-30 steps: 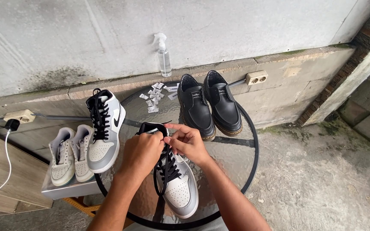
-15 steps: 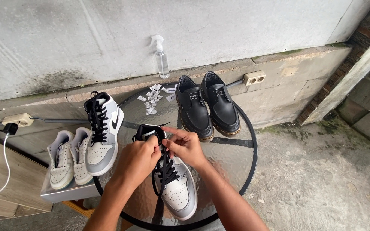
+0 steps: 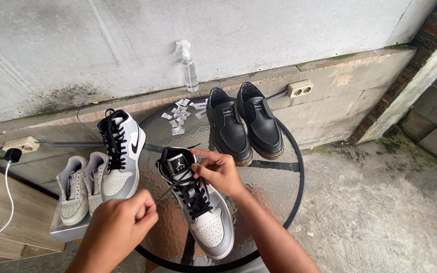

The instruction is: Threading laces through the eyelets of a high-top sneaker on a glass table.

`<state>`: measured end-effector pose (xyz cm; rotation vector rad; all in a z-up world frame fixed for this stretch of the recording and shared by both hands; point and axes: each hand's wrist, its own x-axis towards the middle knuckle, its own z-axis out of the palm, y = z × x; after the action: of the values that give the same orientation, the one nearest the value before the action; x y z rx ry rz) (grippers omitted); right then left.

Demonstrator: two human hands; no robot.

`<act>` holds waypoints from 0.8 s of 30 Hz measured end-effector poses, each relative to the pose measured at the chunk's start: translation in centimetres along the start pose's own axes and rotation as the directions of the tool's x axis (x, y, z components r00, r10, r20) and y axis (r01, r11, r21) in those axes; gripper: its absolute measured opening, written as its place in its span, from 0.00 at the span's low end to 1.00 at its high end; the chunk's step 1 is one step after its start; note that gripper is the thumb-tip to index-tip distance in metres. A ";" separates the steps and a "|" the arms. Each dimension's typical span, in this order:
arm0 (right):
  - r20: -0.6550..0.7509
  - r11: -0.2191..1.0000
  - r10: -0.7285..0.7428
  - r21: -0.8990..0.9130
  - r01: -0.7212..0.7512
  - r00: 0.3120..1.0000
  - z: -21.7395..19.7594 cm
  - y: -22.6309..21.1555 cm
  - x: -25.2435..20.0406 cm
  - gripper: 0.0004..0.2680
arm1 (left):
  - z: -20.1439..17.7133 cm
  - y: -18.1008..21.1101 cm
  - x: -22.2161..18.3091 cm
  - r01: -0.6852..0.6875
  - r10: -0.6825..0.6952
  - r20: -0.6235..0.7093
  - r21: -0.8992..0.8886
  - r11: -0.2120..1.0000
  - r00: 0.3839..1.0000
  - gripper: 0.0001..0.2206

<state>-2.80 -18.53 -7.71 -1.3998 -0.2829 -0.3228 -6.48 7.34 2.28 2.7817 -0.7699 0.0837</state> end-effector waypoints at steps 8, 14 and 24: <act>-0.016 0.998 0.032 0.052 -0.031 0.999 -0.1 -0.1 0.1 0.13 | -2.4 0.9 0.2 0.139 -0.143 0.239 0.034 0.990 0.960 0.05; 0.005 1.000 -0.006 0.019 0.005 1.000 0.0 -0.8 -0.1 0.14 | 1.0 3.7 5.4 -0.097 0.079 -0.101 -0.181 0.979 0.992 0.14; -0.021 0.989 -0.079 0.124 0.081 0.997 0.0 1.3 0.4 0.16 | 5.4 3.8 9.4 -0.044 0.045 -0.060 0.019 0.999 0.997 0.08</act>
<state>-1.93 -18.39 -8.71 -1.2644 -0.3416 -0.3761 -0.38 -1.88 -0.97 2.7650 -0.8204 0.1829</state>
